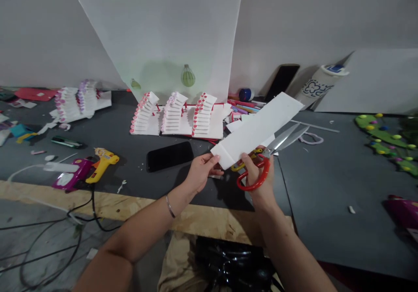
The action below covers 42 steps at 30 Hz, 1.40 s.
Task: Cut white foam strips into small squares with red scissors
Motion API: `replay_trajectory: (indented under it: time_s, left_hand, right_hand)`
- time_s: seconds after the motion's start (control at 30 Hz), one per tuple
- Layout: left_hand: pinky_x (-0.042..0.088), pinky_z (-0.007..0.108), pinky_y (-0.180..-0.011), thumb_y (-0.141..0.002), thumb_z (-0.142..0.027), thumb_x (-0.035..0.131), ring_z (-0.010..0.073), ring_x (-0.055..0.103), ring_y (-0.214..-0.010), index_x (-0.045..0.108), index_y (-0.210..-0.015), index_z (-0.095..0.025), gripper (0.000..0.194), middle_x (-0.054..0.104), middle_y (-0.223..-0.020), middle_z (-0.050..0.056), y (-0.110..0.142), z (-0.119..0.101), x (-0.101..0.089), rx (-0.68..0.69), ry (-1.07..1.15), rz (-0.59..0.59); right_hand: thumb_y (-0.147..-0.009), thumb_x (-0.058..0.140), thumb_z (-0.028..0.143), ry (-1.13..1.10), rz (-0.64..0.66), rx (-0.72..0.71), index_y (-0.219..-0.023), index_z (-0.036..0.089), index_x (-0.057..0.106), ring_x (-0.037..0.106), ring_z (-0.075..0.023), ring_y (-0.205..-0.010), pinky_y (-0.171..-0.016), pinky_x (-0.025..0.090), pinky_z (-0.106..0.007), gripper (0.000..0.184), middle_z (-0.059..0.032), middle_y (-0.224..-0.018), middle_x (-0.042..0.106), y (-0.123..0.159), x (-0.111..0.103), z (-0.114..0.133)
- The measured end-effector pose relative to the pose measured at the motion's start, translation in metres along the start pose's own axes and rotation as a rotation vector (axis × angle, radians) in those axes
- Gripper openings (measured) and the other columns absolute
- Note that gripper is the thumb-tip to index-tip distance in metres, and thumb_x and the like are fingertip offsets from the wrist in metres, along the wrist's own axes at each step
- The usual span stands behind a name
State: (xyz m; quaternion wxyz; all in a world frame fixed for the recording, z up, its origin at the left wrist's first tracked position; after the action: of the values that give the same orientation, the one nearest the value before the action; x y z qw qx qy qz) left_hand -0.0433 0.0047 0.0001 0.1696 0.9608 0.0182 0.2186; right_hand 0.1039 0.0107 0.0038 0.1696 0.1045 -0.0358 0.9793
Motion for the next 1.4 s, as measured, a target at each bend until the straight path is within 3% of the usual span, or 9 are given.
replay_trajectory:
  time_s: [0.33, 0.77, 1.23, 1.4]
  left_hand:
    - [0.055, 0.019, -0.053, -0.061, -0.042, 0.082, 0.0098, 0.062, -0.06, 0.072, -0.085, -0.01, 0.041, 0.07, -0.075, 0.006, -0.002, 0.004, 0.001, -0.018, 0.044, -0.052]
    - [0.057, 0.02, -0.055, -0.062, -0.039, 0.083, 0.0096, 0.062, -0.059, 0.072, -0.085, -0.01, 0.039, 0.069, -0.073, 0.005, -0.003, 0.001, -0.003, -0.03, 0.035, -0.022]
    - [0.054, 0.02, -0.051, -0.057, -0.038, 0.085, 0.0117, 0.064, -0.06, 0.072, -0.085, -0.01, 0.041, 0.072, -0.078, 0.008, -0.003, -0.006, -0.003, -0.044, 0.0, -0.031]
    - [0.053, 0.021, -0.047, -0.058, -0.042, 0.083, 0.0146, 0.065, -0.061, 0.073, -0.089, -0.01, 0.046, 0.073, -0.077, 0.008, -0.002, -0.006, -0.006, 0.058, -0.093, -0.062]
  right_hand:
    - [-0.073, 0.071, 0.027, -0.05, -0.023, -0.046, -0.103, 0.025, 0.045, 0.063, -0.0133, -0.079, -0.072, 0.053, -0.03, 0.039, 0.0022, -0.089, 0.063, 0.003, 0.003, -0.002]
    - [-0.075, 0.068, 0.029, 0.036, -0.02, -0.073, -0.1, 0.026, 0.043, 0.066, -0.0162, -0.088, -0.079, 0.054, -0.034, 0.035, -0.0007, -0.099, 0.064, 0.004, 0.001, -0.007]
    - [-0.075, 0.069, 0.028, -0.002, 0.019, -0.046, -0.098, 0.026, 0.044, 0.064, -0.0168, -0.081, -0.077, 0.053, -0.035, 0.034, 0.0014, -0.089, 0.063, 0.003, 0.001, -0.007]
    - [-0.072, 0.073, 0.03, -0.037, -0.008, -0.023, -0.095, 0.025, 0.045, 0.063, -0.0134, -0.069, -0.069, 0.054, -0.03, 0.037, 0.004, -0.081, 0.064, 0.002, 0.002, -0.006]
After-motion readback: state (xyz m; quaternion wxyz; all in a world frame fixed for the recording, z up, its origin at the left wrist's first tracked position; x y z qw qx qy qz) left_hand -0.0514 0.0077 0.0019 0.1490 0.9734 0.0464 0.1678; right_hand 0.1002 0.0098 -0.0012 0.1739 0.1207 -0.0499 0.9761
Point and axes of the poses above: each hand's wrist, its own y-axis away from the middle knuckle, its own x-axis out of the palm, z = x × y, the point moved 1 cm from there along -y, towards the middle knuckle
